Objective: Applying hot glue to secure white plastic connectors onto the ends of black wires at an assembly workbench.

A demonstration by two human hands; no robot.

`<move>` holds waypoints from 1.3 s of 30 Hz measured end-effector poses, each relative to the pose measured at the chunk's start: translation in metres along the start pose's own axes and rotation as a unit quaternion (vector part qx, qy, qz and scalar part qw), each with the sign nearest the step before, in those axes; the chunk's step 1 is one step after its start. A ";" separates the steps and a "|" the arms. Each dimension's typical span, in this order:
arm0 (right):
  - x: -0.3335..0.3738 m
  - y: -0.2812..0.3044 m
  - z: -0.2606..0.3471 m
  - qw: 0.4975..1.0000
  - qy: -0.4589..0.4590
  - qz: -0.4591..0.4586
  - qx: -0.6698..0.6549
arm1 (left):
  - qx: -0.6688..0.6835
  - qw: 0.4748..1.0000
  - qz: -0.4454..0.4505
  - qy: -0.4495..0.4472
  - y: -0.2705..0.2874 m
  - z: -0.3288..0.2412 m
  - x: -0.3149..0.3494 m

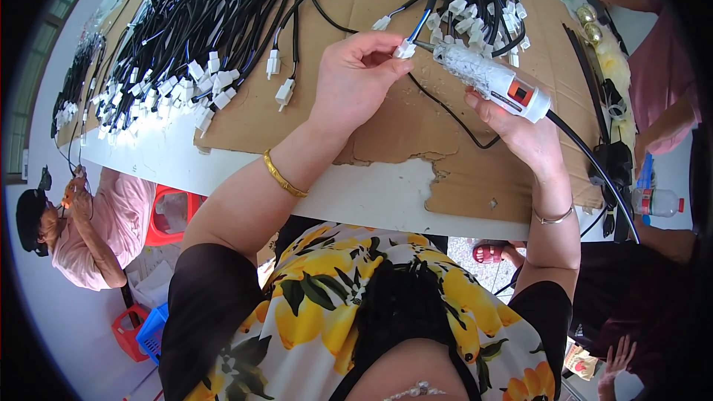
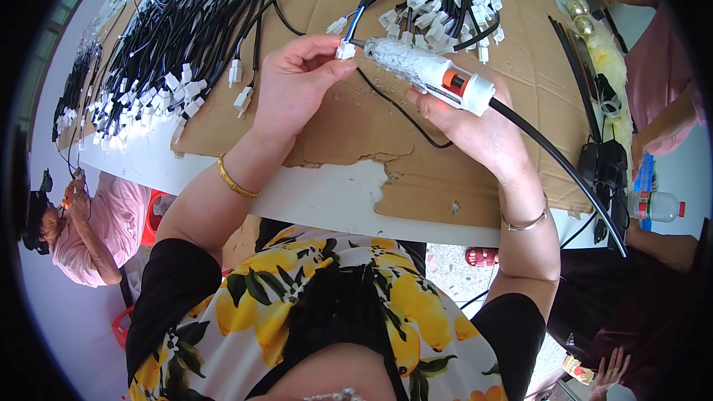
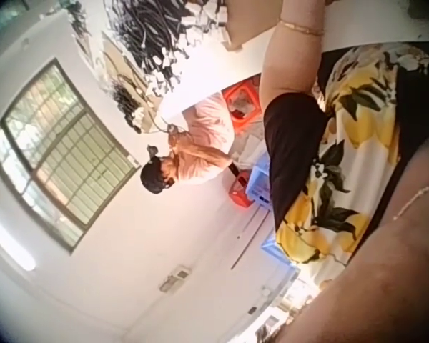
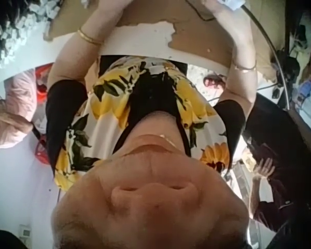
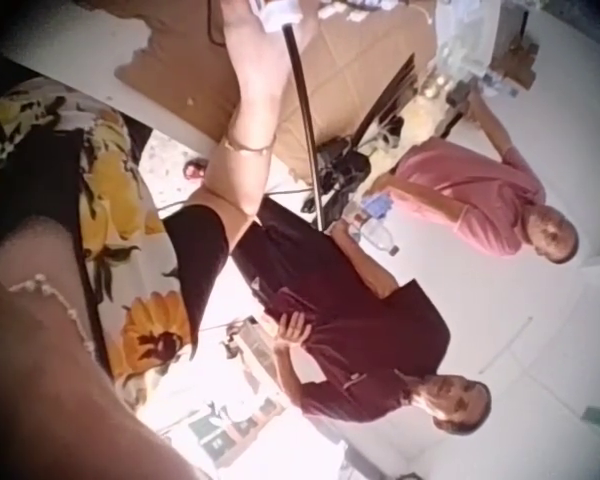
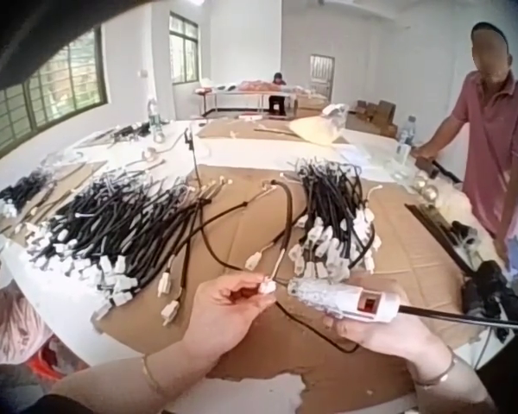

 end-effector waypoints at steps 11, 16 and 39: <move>0.001 0.000 0.007 0.997 0.047 -0.035 0.056 | -0.050 0.998 -0.035 -0.004 0.003 -0.004 0.001; 0.002 0.000 0.011 0.994 0.053 -0.048 0.084 | -0.057 0.998 -0.032 -0.002 0.004 -0.004 0.001; 0.002 0.001 0.009 0.995 0.001 -0.044 0.085 | -0.065 0.997 -0.029 -0.006 0.004 0.000 0.000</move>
Point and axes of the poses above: each hand's wrist, its own x-axis away from the middle knuckle, its own y-axis out of the back of the hand, z = x × y, the point moved 4 cm from there along -x, towards the middle knuckle, and after that the axes turned 11 degrees about -x, right-handed, at the moved point
